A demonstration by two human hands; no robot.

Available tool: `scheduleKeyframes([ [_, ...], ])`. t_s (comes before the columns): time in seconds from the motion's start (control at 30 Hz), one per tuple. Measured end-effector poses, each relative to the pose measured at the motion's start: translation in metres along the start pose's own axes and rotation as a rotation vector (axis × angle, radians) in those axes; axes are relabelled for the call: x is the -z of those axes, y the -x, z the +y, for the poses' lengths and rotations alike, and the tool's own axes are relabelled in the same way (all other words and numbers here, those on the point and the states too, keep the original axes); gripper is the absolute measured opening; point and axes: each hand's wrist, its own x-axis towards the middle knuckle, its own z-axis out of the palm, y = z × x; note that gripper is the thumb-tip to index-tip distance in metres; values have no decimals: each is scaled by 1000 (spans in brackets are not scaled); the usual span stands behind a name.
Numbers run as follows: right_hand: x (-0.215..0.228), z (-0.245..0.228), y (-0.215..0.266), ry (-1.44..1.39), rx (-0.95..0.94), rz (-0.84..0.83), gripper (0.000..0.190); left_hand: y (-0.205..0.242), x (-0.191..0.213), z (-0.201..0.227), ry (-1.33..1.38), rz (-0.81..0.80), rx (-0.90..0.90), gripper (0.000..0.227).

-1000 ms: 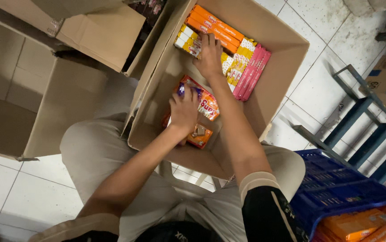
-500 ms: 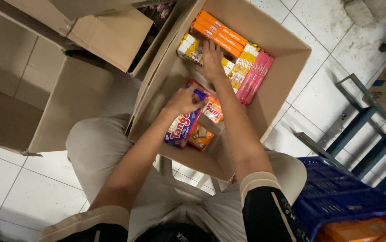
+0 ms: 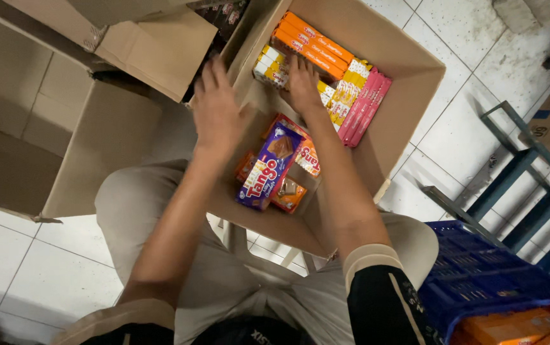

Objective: The person sits on a low stool and packs various colorful snack packets from a blue crate into a cardboard box. They handle the packets by hand, arranging them in rows within the box.

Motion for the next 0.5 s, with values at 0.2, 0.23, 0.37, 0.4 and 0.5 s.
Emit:
scheduleKeyframes([
  [0.2,3,5,10,-24,72,43,93,-11,-56,-61,201,-324,93,13],
  [0.23,3,6,12,-83,99,81,87,-12,-62,-64,166,-297,70,13],
  [0.37,13,13,26,-272,199,181,71,-13,-74,-72,176,-287,34,10],
  [0.4,20,12,29,-271,202,182,71,-14,-74,-74,177,-284,36,10],
  [0.5,32,15,39,-468,136,125,71,-12,-75,-72,204,-260,20,14],
])
